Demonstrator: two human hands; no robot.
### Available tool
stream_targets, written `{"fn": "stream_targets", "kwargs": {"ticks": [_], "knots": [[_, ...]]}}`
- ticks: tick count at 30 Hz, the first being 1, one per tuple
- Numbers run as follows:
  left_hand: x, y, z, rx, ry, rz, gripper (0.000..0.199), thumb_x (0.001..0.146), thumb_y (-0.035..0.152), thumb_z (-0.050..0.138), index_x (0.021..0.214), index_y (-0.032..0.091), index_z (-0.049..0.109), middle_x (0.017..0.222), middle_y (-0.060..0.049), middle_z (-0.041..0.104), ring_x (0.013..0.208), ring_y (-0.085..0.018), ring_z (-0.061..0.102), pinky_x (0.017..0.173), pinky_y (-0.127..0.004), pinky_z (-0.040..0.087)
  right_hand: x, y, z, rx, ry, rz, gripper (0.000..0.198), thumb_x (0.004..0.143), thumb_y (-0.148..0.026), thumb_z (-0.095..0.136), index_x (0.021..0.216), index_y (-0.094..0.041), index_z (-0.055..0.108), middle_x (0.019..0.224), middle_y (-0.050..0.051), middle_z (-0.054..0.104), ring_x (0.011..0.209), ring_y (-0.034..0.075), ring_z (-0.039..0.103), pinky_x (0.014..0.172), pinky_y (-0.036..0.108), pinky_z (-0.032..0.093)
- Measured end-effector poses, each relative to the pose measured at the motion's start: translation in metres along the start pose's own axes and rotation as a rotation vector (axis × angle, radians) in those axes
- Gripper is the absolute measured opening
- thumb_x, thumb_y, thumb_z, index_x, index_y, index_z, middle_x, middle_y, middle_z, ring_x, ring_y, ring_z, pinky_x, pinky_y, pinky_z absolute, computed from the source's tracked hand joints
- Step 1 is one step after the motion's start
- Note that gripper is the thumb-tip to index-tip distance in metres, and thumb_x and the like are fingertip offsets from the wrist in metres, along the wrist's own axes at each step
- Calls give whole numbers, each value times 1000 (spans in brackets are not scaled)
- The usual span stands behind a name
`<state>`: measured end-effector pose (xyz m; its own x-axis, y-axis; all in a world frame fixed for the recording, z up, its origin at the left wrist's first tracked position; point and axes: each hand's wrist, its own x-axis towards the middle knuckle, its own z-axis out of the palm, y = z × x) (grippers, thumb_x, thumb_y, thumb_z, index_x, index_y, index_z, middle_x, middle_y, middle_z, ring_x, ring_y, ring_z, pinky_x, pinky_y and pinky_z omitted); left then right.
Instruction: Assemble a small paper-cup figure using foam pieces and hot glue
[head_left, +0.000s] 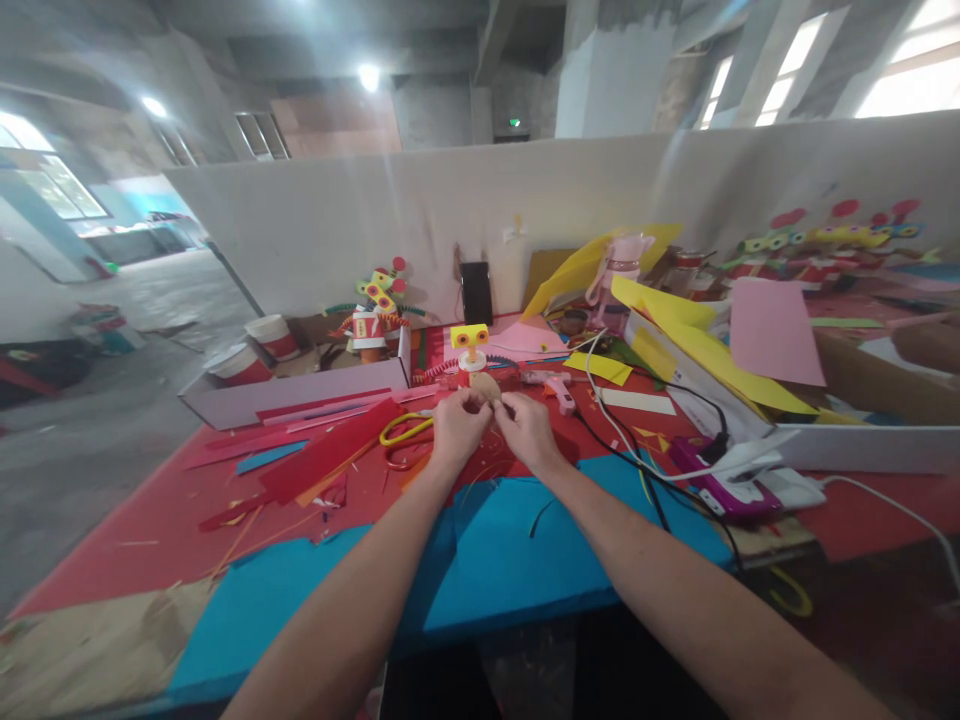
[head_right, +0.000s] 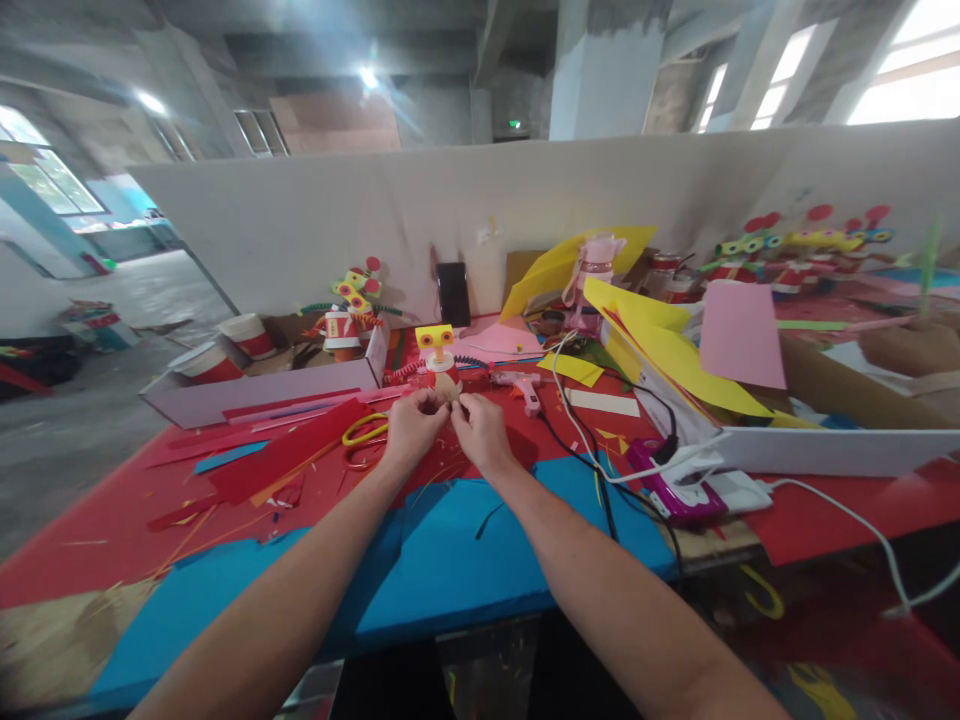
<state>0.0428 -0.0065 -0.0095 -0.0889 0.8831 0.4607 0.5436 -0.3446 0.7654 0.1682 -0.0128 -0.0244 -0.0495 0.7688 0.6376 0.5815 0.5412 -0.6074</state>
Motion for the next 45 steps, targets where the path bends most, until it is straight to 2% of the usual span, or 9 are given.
{"fn": "stream_targets", "kwargs": {"ticks": [7,12,21,28,33,38,41,45], "knots": [[3,-7,0,-251,-60,-88,7,63,19,58,63,14,63,58,1,62,55,-11,55,56,-21,42,1,-2,-4,90,-25,110,32,86,-26,45,55,-21,38,50,-3,44,50,12,41,49,24,26],[4,-6,-4,-391,-123,-157,5,61,18,59,62,14,62,57,2,60,54,-9,53,55,-20,41,2,-3,-5,141,-58,134,31,87,-29,44,57,-20,43,51,-2,51,49,11,44,49,23,27],[5,-8,-7,-478,-161,-188,8,60,21,62,63,14,61,59,2,60,55,-9,53,57,-21,41,2,0,-5,166,-52,160,30,87,-30,45,59,-20,45,54,1,58,52,13,51,50,22,33],[7,-4,-11,-511,-211,-204,13,59,25,66,63,14,62,58,2,59,55,-8,52,56,-20,40,4,2,-6,161,-39,167,29,87,-32,44,60,-21,44,51,0,55,52,13,51,48,22,32],[10,-5,-17,-555,-272,-247,15,57,26,69,63,14,62,56,2,58,50,-7,48,51,-19,37,5,1,-8,184,-53,172,31,86,-31,43,58,-22,37,46,-4,45,46,11,47,44,22,28],[12,-6,-23,-609,-336,-279,17,55,27,71,60,14,61,55,3,57,45,-4,41,46,-18,32,5,2,-9,292,-114,228,27,86,-31,43,61,-21,41,49,-4,46,48,12,57,42,20,32],[13,-6,-24,-632,-350,-290,16,54,25,71,59,14,61,55,3,56,44,-4,40,44,-17,30,6,5,-8,306,-116,239,26,86,-31,44,62,-21,44,49,-3,48,50,13,58,42,20,34],[11,-3,-25,-679,-368,-311,18,53,26,72,59,14,60,57,3,57,44,-4,39,48,-19,40,7,8,-7,286,-81,237,26,85,-32,46,61,-21,46,48,-3,49,51,14,56,46,21,39]]}}
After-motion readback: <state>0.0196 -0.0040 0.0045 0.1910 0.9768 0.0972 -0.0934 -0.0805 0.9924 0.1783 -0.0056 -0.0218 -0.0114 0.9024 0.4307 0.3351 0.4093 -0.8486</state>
